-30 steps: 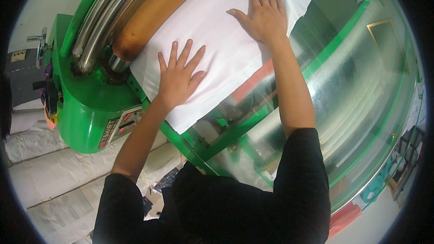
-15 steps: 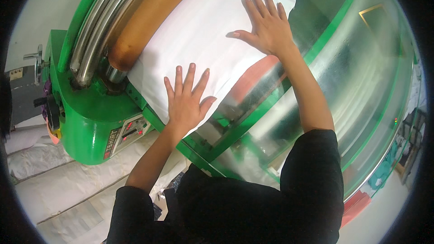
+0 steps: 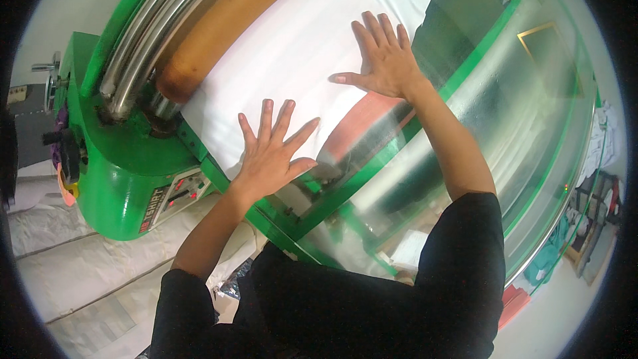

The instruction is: The person uses shears to cut along the edges of pink fabric pieces laid on a white sheet atop a green fabric-cutting machine. After cutting, the person smooths the white sheet with both hands and guides it through the machine's rollers.

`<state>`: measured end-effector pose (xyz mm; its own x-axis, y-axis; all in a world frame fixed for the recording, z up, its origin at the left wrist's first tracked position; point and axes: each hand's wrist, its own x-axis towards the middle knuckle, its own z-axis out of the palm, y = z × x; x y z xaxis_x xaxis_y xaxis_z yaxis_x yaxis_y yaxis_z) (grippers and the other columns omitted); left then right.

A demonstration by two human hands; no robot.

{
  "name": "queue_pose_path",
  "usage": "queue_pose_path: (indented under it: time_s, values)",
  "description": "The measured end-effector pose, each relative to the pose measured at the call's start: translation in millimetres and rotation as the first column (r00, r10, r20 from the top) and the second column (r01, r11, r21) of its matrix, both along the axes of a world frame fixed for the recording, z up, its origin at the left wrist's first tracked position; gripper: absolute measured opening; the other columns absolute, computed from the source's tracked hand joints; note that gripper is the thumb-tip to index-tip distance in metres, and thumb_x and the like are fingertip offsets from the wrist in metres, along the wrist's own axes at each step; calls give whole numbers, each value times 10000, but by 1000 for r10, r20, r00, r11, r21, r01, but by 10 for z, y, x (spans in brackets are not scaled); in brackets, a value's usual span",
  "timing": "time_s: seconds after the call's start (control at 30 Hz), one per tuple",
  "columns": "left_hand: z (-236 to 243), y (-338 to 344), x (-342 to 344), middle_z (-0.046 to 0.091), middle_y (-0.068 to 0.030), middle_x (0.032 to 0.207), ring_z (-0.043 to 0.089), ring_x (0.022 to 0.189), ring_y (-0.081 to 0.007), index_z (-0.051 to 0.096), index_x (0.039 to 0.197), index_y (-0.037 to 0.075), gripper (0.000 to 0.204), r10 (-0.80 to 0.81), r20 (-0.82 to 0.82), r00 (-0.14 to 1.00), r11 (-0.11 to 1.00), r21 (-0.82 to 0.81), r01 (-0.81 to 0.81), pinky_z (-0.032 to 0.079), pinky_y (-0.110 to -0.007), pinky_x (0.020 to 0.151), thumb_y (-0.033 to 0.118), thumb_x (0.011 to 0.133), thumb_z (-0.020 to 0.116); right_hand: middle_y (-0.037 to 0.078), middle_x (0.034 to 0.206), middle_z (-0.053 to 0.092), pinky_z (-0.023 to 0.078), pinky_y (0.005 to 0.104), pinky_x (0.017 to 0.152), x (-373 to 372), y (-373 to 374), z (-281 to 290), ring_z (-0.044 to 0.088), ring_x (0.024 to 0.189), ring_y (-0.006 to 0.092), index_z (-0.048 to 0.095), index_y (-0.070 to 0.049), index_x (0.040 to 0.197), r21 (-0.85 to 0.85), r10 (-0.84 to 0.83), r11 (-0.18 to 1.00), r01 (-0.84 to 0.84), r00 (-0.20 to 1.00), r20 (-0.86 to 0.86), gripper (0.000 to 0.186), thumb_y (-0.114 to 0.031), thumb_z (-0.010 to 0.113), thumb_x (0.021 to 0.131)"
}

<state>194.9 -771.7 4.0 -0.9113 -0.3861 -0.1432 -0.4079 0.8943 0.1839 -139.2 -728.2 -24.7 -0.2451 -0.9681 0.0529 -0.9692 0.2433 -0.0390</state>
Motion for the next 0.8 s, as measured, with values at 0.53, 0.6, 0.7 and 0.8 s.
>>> queue_pose_path:
  time_s: [0.53,0.6,0.7,0.8]
  values:
    - [-156,395,94,277,-237,1785,187,1662,-466,329,1702,-18,864,225,-106,969,972,89,-216,95,-647,1332,481,1052,605,342,1783,148,96,563,1367,-59,-53,181,96,1674,503,117,128,1695,195,-245,955,223,965,98,1713,-982,791,579]
    - [-154,404,138,281,-236,1783,189,1663,-456,332,1702,-12,863,237,-119,964,971,75,-229,98,-652,1331,481,1049,607,343,1787,122,88,582,1360,-19,-117,192,69,1672,517,86,124,1698,236,-305,934,269,943,131,1749,-969,820,547]
    - [-136,357,156,295,-202,1786,193,1662,-451,340,1710,24,854,250,-127,960,965,119,-235,101,-651,1332,496,1050,606,346,1792,81,74,603,1353,-21,-190,175,26,1673,524,37,112,1704,280,-335,916,286,931,144,1802,-949,858,502]
    - [-111,348,197,310,-162,1787,200,1661,-442,346,1718,67,851,254,-170,952,958,177,-224,101,-649,1333,531,1049,597,349,1794,50,63,609,1352,-86,-215,163,-2,1675,525,4,101,1710,331,-330,904,271,934,139,1835,-938,877,474]
